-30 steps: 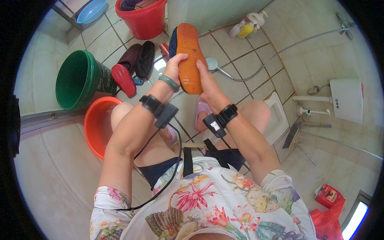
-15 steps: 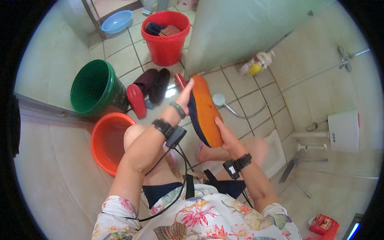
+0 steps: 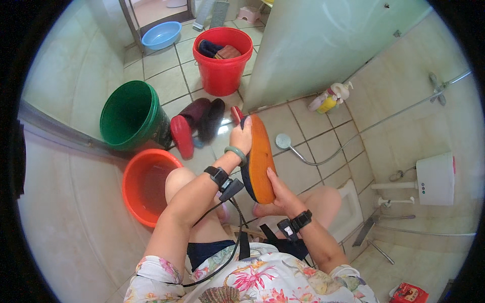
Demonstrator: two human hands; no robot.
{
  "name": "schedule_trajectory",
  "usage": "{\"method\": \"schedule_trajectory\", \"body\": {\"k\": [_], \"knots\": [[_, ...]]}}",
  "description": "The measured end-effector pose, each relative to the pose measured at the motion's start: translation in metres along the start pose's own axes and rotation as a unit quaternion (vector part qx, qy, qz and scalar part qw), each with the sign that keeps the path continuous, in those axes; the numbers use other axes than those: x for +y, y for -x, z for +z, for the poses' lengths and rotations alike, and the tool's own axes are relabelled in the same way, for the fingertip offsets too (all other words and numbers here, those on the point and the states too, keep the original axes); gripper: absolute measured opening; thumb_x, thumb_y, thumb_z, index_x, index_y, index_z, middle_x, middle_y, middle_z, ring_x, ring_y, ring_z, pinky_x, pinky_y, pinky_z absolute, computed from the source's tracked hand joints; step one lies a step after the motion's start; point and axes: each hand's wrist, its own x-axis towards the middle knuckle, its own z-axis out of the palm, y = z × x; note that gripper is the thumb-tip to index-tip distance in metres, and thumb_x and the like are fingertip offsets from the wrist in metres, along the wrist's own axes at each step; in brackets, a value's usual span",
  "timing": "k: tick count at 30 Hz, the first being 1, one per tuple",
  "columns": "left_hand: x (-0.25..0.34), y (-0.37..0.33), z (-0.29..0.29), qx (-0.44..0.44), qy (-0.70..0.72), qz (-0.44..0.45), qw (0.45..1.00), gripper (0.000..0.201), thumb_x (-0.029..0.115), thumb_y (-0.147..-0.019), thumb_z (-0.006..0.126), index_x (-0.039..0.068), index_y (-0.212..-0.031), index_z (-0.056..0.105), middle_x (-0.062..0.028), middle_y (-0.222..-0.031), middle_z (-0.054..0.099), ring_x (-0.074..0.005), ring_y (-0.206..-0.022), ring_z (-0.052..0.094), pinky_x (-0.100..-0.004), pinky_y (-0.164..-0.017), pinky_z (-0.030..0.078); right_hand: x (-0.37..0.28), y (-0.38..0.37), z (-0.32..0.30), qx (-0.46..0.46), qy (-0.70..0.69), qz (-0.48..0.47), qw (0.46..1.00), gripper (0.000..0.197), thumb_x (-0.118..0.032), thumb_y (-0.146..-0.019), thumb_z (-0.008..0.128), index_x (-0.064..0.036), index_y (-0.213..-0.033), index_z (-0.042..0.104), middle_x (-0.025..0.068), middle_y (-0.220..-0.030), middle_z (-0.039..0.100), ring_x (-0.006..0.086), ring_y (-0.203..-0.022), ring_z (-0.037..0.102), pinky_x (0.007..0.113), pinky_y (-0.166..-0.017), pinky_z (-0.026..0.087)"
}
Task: The recorder cleans several pairs of shoes and slippers by hand in a bathroom using buckets of water.
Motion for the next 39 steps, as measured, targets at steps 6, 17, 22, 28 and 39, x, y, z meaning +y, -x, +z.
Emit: {"method": "schedule_trajectory", "body": {"k": [6, 17, 22, 28, 39], "knots": [[0.004, -0.008, -0.010, 0.049, 0.022, -0.012, 0.999, 0.054, 0.047, -0.092, 0.039, 0.000, -0.104, 0.061, -0.0296, -0.093, 0.060, -0.0434, -0.095, 0.057, -0.0440, -0.082, 0.044, -0.014, -0.009, 0.008, -0.021, 0.032, -0.042, 0.998, 0.048, -0.034, -0.096, 0.044, -0.0045, -0.134, 0.035, 0.0081, -0.125, 0.050, 0.0179, -0.112, 0.050, 0.032, -0.092, 0.044], [0.007, -0.019, -0.016, 0.076, 0.069, -0.148, 0.984, 0.063, 0.050, -0.089, 0.044, -0.005, -0.118, 0.045, -0.0323, -0.116, 0.052, -0.0418, -0.111, 0.051, -0.0428, -0.096, 0.037, -0.025, -0.009, 0.032, 0.064, 0.613, -0.297, 0.729, 0.089, -0.025, -0.070, 0.075, 0.0005, -0.138, 0.023, 0.0243, -0.134, 0.035, 0.0347, -0.123, 0.040, 0.038, -0.101, 0.036], [-0.007, -0.027, -0.020, 0.028, 0.082, -0.099, 0.991, 0.063, 0.046, -0.083, 0.058, -0.006, -0.117, 0.046, -0.0291, -0.112, 0.054, -0.0367, -0.106, 0.054, -0.0394, -0.094, 0.039, -0.020, -0.026, 0.028, 0.095, 0.535, -0.227, 0.808, 0.065, -0.017, -0.077, 0.066, 0.0043, -0.130, 0.034, 0.0180, -0.116, 0.055, 0.0322, -0.106, 0.055, 0.036, -0.092, 0.043], [0.035, -0.013, -0.029, 0.206, 0.012, 0.213, 0.955, 0.049, 0.014, -0.077, 0.065, 0.000, -0.119, 0.043, -0.0188, -0.113, 0.047, -0.0317, -0.106, 0.048, -0.0385, -0.093, 0.038, -0.020, -0.075, 0.011, 0.010, 0.142, -0.055, 0.988, 0.042, -0.018, -0.084, 0.055, 0.0033, -0.119, 0.046, 0.0106, -0.103, 0.060, 0.0216, -0.094, 0.060, 0.035, -0.083, 0.048], [0.069, -0.017, -0.082, 0.296, 0.138, 0.265, 0.907, 0.045, 0.003, -0.081, 0.054, 0.000, -0.123, 0.038, -0.0143, -0.125, 0.045, -0.0274, -0.115, 0.044, -0.0382, -0.095, 0.034, -0.240, -0.193, 0.155, -0.209, -0.013, -0.175, 0.962, 0.070, -0.059, -0.087, 0.043, -0.0064, -0.133, 0.034, 0.0179, -0.126, 0.050, 0.0294, -0.116, 0.050, 0.046, -0.096, 0.044]]}}
